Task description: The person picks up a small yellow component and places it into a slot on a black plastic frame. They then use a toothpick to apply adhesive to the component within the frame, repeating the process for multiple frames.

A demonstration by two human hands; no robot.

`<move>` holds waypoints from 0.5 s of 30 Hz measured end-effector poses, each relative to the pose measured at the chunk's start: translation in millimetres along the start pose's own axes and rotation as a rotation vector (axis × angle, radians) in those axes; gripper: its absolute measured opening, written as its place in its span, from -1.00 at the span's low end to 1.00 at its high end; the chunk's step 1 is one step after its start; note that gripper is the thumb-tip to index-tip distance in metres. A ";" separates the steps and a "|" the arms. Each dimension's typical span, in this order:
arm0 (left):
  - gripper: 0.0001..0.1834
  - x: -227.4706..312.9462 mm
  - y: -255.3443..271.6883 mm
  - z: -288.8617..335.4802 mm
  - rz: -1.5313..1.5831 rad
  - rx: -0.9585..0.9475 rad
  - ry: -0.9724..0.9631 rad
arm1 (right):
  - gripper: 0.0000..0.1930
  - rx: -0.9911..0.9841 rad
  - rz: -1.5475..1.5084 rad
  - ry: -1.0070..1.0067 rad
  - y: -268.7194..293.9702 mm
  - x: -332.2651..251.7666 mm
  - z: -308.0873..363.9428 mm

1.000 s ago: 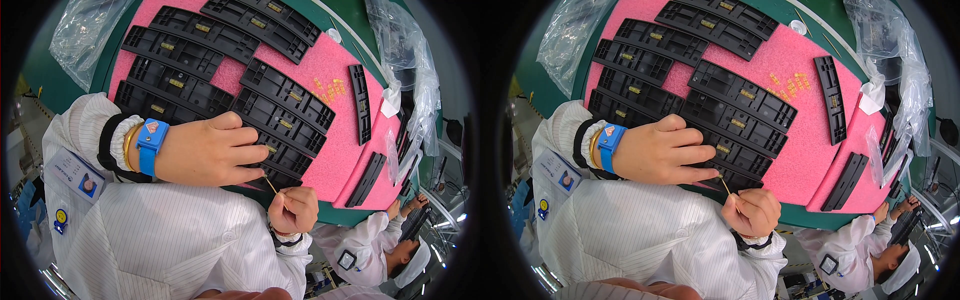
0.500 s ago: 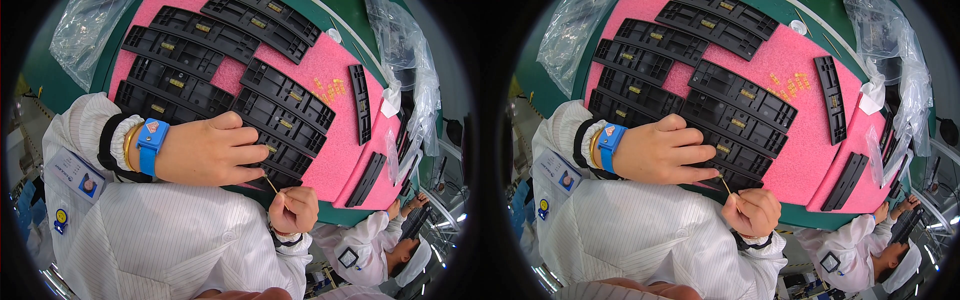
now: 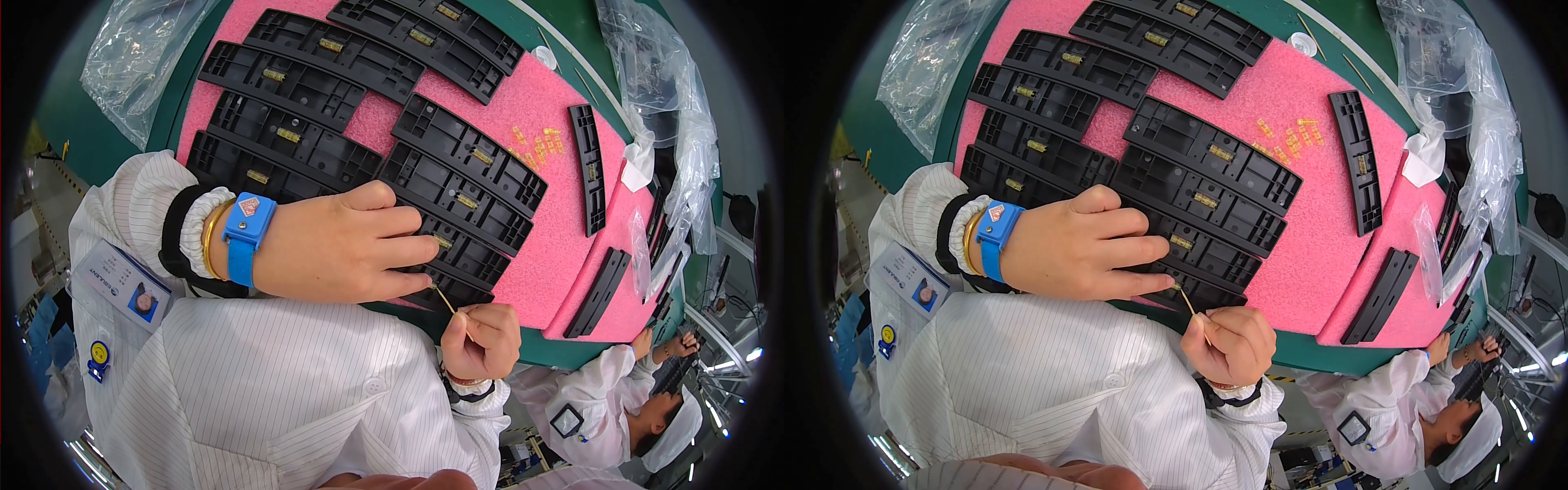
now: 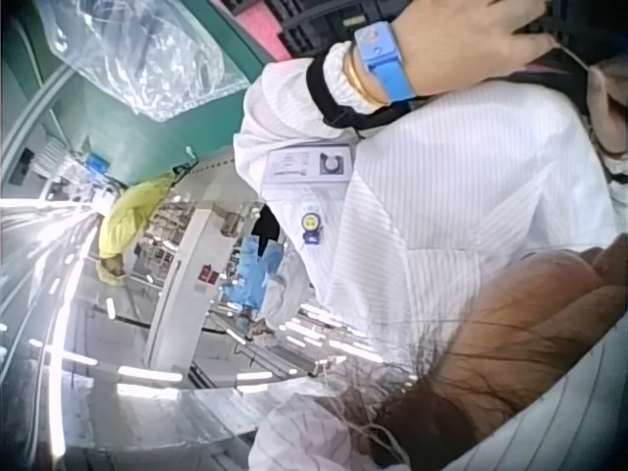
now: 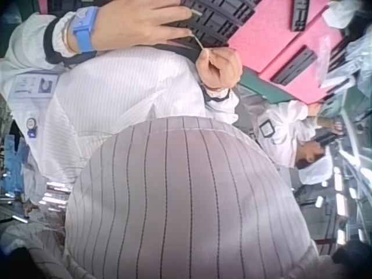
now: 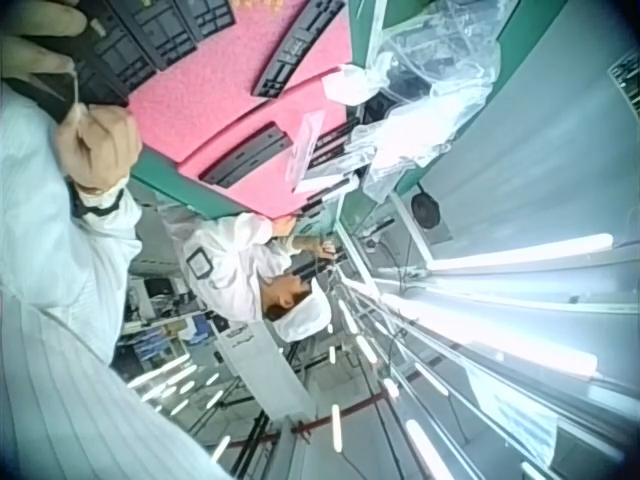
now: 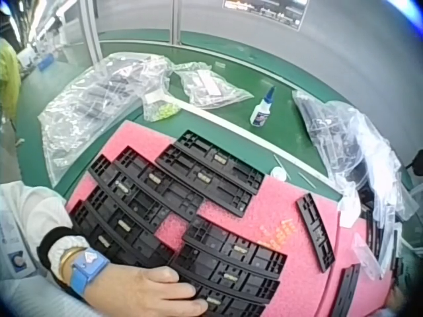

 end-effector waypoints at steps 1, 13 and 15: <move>-0.62 0.0 -0.1 0.0 -0.001 -0.001 0.000 | -0.75 0.000 0.000 0.000 -0.2 0.0 -0.1; -0.63 0.4 -1.3 1.3 -0.002 0.018 -0.004 | -0.75 -0.001 0.012 -0.012 -0.1 -1.1 0.1; -0.63 0.7 -0.4 1.0 -0.001 0.011 -0.002 | -0.75 0.002 0.011 -0.009 -0.6 -0.9 0.4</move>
Point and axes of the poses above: each hand's wrist, its own z-axis away from the middle knuckle, its own y-axis out of the back of the hand, x = y × z, the point moved 5 cm from there along -z, towards the middle knuckle, and after that the axes turned 4 degrees about -y, right-handed, at the moved point
